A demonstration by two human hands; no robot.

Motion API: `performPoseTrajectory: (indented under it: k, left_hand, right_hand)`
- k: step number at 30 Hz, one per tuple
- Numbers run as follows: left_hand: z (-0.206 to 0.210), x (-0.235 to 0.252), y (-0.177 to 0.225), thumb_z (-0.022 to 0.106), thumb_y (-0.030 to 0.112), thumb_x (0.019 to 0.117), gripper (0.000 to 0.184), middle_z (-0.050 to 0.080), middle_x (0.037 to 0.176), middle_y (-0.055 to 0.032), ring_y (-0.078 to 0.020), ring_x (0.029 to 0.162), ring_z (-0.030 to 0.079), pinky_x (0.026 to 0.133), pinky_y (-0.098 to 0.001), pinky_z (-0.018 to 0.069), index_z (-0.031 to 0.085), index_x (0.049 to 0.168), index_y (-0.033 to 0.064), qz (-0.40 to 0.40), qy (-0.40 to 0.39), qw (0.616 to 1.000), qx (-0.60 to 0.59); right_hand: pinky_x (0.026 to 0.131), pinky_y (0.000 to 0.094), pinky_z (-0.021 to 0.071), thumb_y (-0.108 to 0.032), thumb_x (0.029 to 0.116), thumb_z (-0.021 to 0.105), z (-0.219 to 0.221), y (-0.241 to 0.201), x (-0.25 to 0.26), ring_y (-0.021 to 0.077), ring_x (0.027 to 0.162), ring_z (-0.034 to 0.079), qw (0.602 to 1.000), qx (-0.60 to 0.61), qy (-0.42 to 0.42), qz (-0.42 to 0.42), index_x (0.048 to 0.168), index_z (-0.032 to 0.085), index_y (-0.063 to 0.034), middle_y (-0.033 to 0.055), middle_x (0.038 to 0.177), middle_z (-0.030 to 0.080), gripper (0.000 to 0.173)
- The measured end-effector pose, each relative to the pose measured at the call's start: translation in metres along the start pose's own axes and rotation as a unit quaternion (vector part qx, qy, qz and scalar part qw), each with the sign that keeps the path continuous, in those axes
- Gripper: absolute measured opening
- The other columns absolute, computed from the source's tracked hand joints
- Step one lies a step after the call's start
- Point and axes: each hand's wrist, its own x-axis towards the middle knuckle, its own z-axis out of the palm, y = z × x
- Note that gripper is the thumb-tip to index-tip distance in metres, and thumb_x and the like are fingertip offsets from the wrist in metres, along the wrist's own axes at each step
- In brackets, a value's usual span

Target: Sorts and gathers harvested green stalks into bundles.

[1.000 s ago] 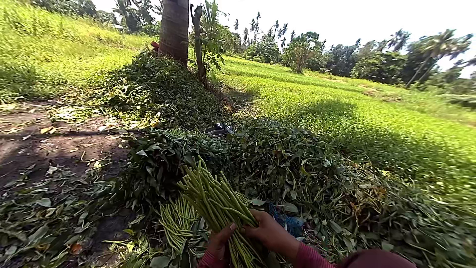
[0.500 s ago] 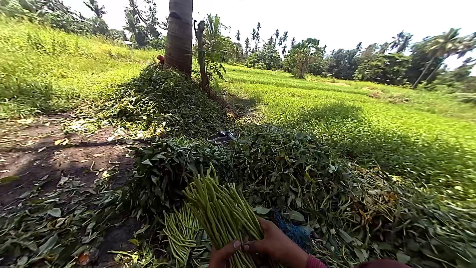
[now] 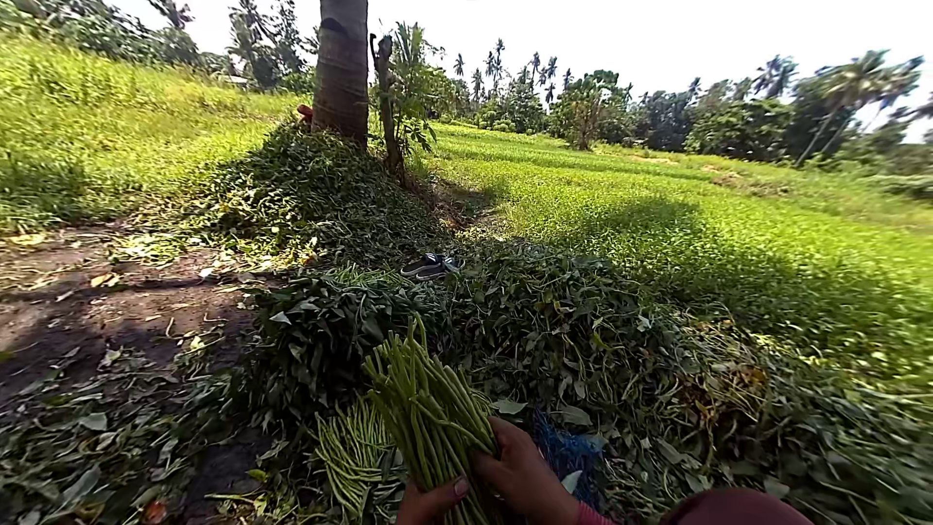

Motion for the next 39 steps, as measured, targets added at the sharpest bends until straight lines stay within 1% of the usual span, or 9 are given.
performPoseTrajectory:
  k: [4, 8, 10, 15, 25, 28, 31, 34, 39]
  left_hand:
    - [0.002, 0.001, -0.006, 0.094, 0.012, 0.0595, 0.066, 0.076, 0.088, -0.0104, -0.0194, 0.080, 0.076, 0.076, -0.0391, 0.0643, 0.057, 0.114, -0.0005, -0.008, 0.023, 1.000, -0.019]
    - [-0.003, -0.001, -0.005, 0.092, 0.013, 0.0624, 0.052, 0.077, 0.087, -0.0095, -0.0182, 0.079, 0.076, 0.076, -0.0381, 0.0641, 0.064, 0.106, 0.0035, -0.004, -0.014, 0.998, -0.058]
    - [-0.007, -0.004, -0.003, 0.091, 0.014, 0.0658, 0.043, 0.078, 0.089, -0.0081, -0.0169, 0.080, 0.076, 0.077, -0.0370, 0.0640, 0.070, 0.103, 0.0076, 0.000, -0.056, 0.995, -0.080]
    - [-0.032, 0.015, -0.007, 0.081, 0.016, 0.0816, 0.036, 0.073, 0.105, -0.0151, -0.0255, 0.095, 0.072, 0.091, -0.0436, 0.0581, 0.072, 0.114, 0.0026, -0.002, -0.238, 0.955, -0.177]
    - [-0.065, 0.007, 0.064, 0.081, 0.021, 0.0828, 0.034, 0.074, 0.103, -0.0100, -0.0219, 0.099, 0.071, 0.097, -0.0408, 0.0567, 0.074, 0.113, 0.0069, 0.139, -0.188, 0.963, -0.135]
    - [-0.076, -0.008, 0.105, 0.083, 0.024, 0.0801, 0.035, 0.073, 0.101, -0.0065, -0.0194, 0.096, 0.071, 0.094, -0.0384, 0.0578, 0.075, 0.112, 0.0119, 0.188, -0.138, 0.972, -0.040]
    - [-0.098, -0.032, 0.155, 0.083, 0.027, 0.0816, 0.034, 0.074, 0.103, -0.0013, -0.0161, 0.096, 0.072, 0.094, -0.0361, 0.0585, 0.075, 0.114, 0.0195, 0.247, -0.057, 0.959, 0.123]
    - [-0.127, -0.057, 0.188, 0.078, 0.026, 0.0863, 0.033, 0.075, 0.109, 0.0025, -0.0133, 0.102, 0.071, 0.098, -0.0352, 0.0557, 0.073, 0.119, 0.0236, 0.316, -0.004, 0.926, 0.208]
    - [-0.124, -0.071, 0.192, 0.079, 0.023, 0.0848, 0.032, 0.075, 0.107, -0.0017, -0.0159, 0.102, 0.072, 0.100, -0.0357, 0.0560, 0.075, 0.115, 0.0134, 0.305, -0.056, 0.950, 0.029]
  right_hand:
    - [0.091, 0.0388, 0.0567, -0.022, 0.0918, 0.069, 0.001, -0.002, 0.002, 0.0150, 0.099, 0.068, 0.999, -0.049, -0.010, -0.010, 0.115, 0.068, -0.0073, 0.0064, 0.107, 0.070, 0.028]
    - [0.058, 0.0279, 0.0525, -0.017, 0.0931, 0.066, -0.002, -0.006, 0.002, 0.0094, 0.064, 0.061, 0.991, 0.110, -0.079, 0.019, 0.109, 0.065, -0.0066, 0.0022, 0.084, 0.067, 0.019]
    - [0.053, 0.0254, 0.0513, -0.012, 0.0949, 0.061, -0.004, -0.010, -0.001, 0.0091, 0.057, 0.059, 0.968, 0.219, -0.110, 0.046, 0.106, 0.061, -0.0057, 0.0027, 0.080, 0.067, 0.013]
    - [0.060, 0.0279, 0.0576, -0.017, 0.1012, 0.055, -0.025, -0.009, -0.003, 0.0101, 0.058, 0.059, 0.923, 0.357, -0.136, 0.034, 0.112, 0.054, -0.0080, 0.0021, 0.082, 0.061, 0.014]
    - [0.066, 0.0334, 0.0624, -0.023, 0.1015, 0.060, -0.094, -0.010, -0.016, 0.0112, 0.057, 0.062, 0.896, 0.436, 0.044, -0.070, 0.111, 0.063, -0.0094, -0.0002, 0.067, 0.058, 0.017]
    - [0.054, 0.0275, 0.0586, -0.016, 0.1066, 0.044, -0.109, -0.023, -0.015, 0.0087, 0.050, 0.057, 0.893, 0.408, 0.179, -0.059, 0.108, 0.059, -0.0063, -0.0001, 0.064, 0.054, 0.018]
    - [0.044, 0.0258, 0.0534, -0.013, 0.1075, 0.047, -0.120, -0.034, -0.008, 0.0088, 0.046, 0.051, 0.909, 0.320, 0.268, -0.015, 0.116, 0.055, -0.0054, 0.0020, 0.067, 0.053, 0.014]
    - [0.044, 0.0258, 0.0499, -0.014, 0.1061, 0.052, -0.119, -0.040, 0.005, 0.0098, 0.046, 0.049, 0.948, 0.222, 0.228, 0.015, 0.125, 0.053, -0.0054, 0.0037, 0.070, 0.054, 0.021]
    - [0.047, 0.0267, 0.0499, -0.020, 0.1051, 0.060, -0.082, -0.048, 0.059, 0.0121, 0.047, 0.051, 0.994, 0.044, 0.081, 0.051, 0.122, 0.055, -0.0035, 0.0071, 0.074, 0.059, 0.024]
